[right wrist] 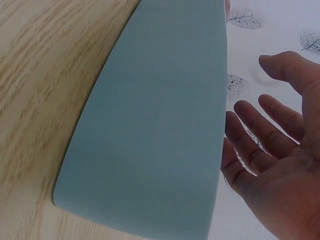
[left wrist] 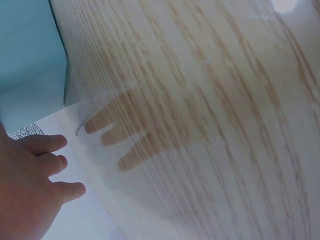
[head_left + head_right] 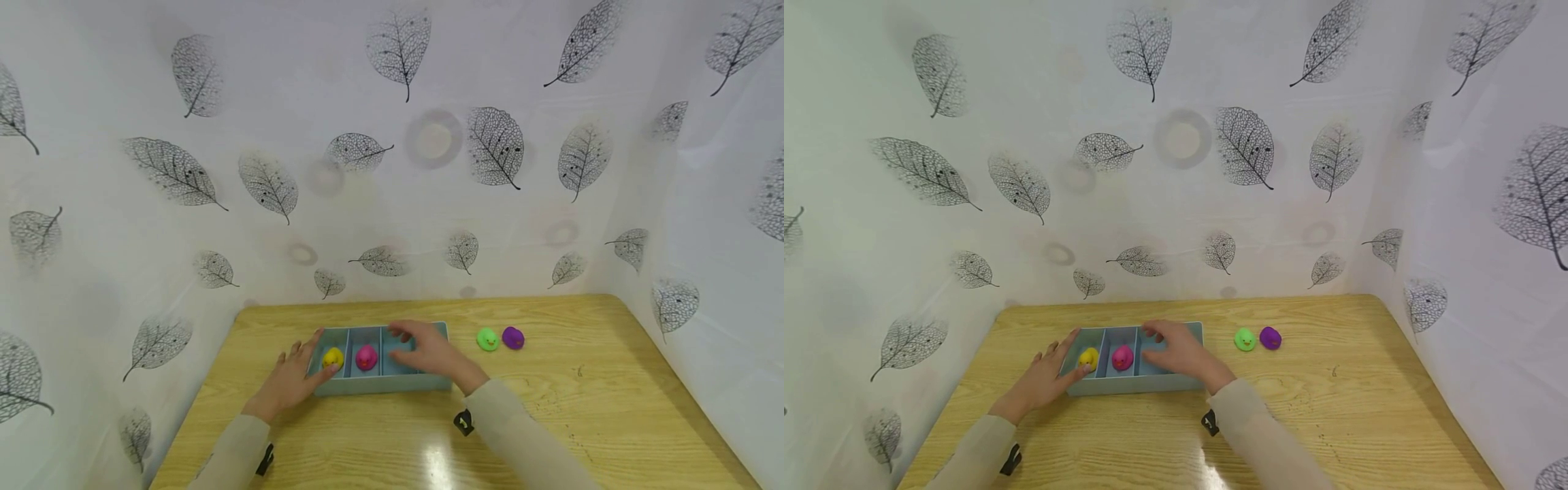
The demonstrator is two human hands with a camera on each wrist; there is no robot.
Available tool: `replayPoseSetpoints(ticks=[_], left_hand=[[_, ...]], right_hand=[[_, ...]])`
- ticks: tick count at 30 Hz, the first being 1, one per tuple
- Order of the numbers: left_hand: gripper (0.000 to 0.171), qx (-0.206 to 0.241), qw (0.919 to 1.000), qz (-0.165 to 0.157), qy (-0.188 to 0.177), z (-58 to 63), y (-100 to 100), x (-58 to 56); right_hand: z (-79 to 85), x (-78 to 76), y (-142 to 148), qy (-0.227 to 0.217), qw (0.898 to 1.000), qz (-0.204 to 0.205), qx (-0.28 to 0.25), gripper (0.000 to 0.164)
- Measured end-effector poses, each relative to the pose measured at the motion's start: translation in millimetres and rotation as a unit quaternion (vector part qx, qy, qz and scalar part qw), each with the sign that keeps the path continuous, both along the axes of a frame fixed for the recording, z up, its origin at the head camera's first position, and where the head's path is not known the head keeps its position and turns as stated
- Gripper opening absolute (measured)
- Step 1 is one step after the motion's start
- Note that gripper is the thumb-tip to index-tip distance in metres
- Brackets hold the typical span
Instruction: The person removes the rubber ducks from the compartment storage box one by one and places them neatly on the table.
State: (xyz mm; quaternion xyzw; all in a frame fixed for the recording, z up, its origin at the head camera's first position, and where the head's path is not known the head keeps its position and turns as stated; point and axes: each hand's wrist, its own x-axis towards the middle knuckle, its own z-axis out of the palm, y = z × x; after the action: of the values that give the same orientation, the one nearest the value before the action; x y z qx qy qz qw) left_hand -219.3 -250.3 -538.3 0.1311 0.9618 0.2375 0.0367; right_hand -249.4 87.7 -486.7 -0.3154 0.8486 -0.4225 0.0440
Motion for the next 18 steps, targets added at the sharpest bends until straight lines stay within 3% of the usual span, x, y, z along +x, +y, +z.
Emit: replayPoseSetpoints(ticks=[18], left_hand=[[0.090,-0.001,1.0000,0.002,-0.003,0.4,1,0.1]], right_hand=[[-5.1,-2.1,-22,-0.014,1.000,0.017,0.017,0.054]])
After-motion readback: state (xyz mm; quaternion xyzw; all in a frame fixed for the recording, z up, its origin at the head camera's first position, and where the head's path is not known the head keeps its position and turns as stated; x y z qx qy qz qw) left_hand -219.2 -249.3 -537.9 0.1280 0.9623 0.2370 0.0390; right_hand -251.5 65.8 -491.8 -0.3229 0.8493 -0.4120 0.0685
